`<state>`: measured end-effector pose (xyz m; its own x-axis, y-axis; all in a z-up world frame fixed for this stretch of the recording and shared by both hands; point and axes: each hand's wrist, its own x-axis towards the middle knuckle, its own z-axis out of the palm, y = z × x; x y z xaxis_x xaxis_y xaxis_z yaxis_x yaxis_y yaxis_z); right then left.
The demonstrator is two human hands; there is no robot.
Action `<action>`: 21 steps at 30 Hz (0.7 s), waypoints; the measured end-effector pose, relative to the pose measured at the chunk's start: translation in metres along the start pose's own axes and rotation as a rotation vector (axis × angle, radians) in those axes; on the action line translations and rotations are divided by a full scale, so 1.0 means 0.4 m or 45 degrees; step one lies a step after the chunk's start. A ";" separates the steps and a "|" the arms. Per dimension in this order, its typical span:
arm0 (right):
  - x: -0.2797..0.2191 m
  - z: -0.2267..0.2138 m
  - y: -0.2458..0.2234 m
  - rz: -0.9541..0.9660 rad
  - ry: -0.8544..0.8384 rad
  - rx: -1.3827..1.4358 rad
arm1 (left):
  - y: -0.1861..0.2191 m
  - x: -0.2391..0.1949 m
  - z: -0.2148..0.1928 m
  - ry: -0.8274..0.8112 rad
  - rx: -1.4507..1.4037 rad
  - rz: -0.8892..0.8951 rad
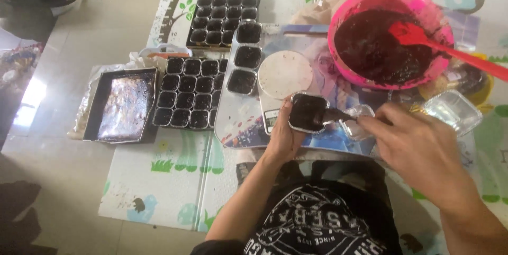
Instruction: Transferring chocolate batter from a large bowl into small individual containers using a spatula.
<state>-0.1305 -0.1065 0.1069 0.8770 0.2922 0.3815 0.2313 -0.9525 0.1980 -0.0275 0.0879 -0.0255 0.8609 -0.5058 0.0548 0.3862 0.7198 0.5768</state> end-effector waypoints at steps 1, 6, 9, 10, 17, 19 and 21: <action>-0.004 -0.004 -0.009 0.023 -0.054 -0.100 | -0.005 0.000 -0.005 -0.009 -0.002 -0.014; 0.018 0.018 -0.014 0.039 -0.154 -0.064 | 0.002 -0.016 0.000 0.083 0.213 -0.123; 0.019 -0.012 -0.015 -0.005 -0.124 -0.227 | 0.022 -0.031 0.003 -0.114 1.220 0.367; 0.023 -0.019 -0.018 0.024 -0.050 -0.200 | 0.026 -0.029 0.005 -0.137 1.268 0.416; 0.051 0.059 -0.050 0.080 0.116 0.001 | 0.000 -0.019 -0.006 0.154 0.001 -0.138; 0.037 0.038 -0.059 0.109 0.134 0.027 | 0.013 -0.016 -0.009 0.169 0.047 -0.125; 0.016 0.057 -0.058 0.134 0.144 0.053 | 0.013 -0.024 -0.012 0.189 0.086 -0.112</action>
<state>-0.1208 -0.0844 0.0842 0.8448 0.1962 0.4979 0.1601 -0.9804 0.1148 -0.0321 0.0987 -0.0270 0.8660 -0.4863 -0.1165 0.4436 0.6397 0.6277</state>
